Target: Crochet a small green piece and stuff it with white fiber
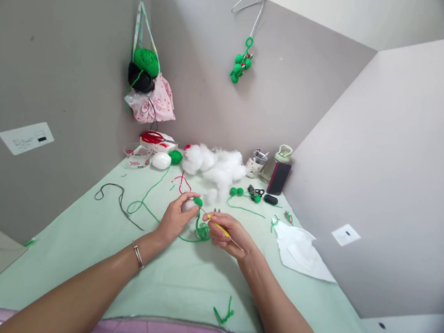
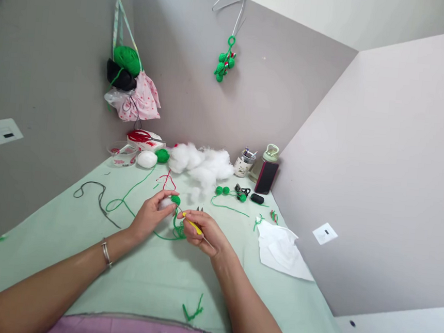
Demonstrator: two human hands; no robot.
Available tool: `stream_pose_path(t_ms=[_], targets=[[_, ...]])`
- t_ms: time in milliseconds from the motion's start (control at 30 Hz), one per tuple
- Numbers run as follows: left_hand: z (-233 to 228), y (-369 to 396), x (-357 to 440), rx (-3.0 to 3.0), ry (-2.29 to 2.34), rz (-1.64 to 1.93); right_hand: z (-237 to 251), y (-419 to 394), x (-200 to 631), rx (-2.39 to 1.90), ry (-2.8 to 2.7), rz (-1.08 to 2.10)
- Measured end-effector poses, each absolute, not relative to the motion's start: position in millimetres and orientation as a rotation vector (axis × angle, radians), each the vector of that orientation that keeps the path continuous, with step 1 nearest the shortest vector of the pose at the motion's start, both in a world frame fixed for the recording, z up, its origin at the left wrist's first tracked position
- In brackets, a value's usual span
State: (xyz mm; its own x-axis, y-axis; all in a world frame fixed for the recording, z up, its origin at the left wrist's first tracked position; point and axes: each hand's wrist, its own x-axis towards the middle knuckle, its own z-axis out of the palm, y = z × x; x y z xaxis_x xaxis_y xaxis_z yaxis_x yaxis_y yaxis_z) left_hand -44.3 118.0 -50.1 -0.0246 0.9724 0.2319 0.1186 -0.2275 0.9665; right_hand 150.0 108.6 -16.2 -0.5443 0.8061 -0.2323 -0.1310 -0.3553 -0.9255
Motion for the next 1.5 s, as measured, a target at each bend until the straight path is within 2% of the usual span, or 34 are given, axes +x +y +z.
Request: stream_pose_path(t_ms=[167, 400, 600, 733, 933, 1000, 1067, 1133, 1233, 1367, 1500], targets=[[-54.3, 120.2, -45.5, 1.503, 1.22, 1.292, -13.2, 104.3, 144.3, -0.97, -1.258, 1.824], [-59.6, 124.2, -39.7, 1.472, 1.21, 1.144, -11.9, 85.0, 123.8, -1.13, -1.436, 1.46], [-59.6, 124.9, -42.3, 1.465, 1.218, 1.16, -20.2, 67.0, 109.0, -1.196, -1.61, 1.248], [-60.0, 122.7, -46.1, 1.426, 1.175, 1.198, -17.7, 71.7, 113.2, -1.128, -1.635, 1.388], [-63.5, 129.8, -50.5, 1.236, 1.094, 1.263, -5.1, 70.3, 120.2, -0.849, -1.787, 1.938], [-65.4, 134.7, -52.6, 1.145, 1.082, 1.281, -1.4, 68.6, 124.1, -0.764, -1.93, 2.029], [-66.5, 138.7, -55.2, 1.068, 1.058, 1.291, 1.8, 73.5, 135.5, -0.947, -2.027, 1.736], [-66.3, 141.1, -57.2, 1.013, 1.028, 1.29, 3.5, 85.8, 155.1, -1.389, -2.038, 1.132], [-63.9, 141.3, -57.7, 0.975, 0.997, 1.283, 2.2, 108.1, 187.7, -1.61, -1.918, 0.8], [-59.1, 136.3, -53.7, 1.008, 1.005, 1.283, -4.3, 120.2, 196.8, -1.633, -1.844, 0.714], [-53.1, 125.2, -46.2, 1.136, 1.048, 1.318, -15.3, 108.8, 160.2, -1.412, -1.832, 0.944]])
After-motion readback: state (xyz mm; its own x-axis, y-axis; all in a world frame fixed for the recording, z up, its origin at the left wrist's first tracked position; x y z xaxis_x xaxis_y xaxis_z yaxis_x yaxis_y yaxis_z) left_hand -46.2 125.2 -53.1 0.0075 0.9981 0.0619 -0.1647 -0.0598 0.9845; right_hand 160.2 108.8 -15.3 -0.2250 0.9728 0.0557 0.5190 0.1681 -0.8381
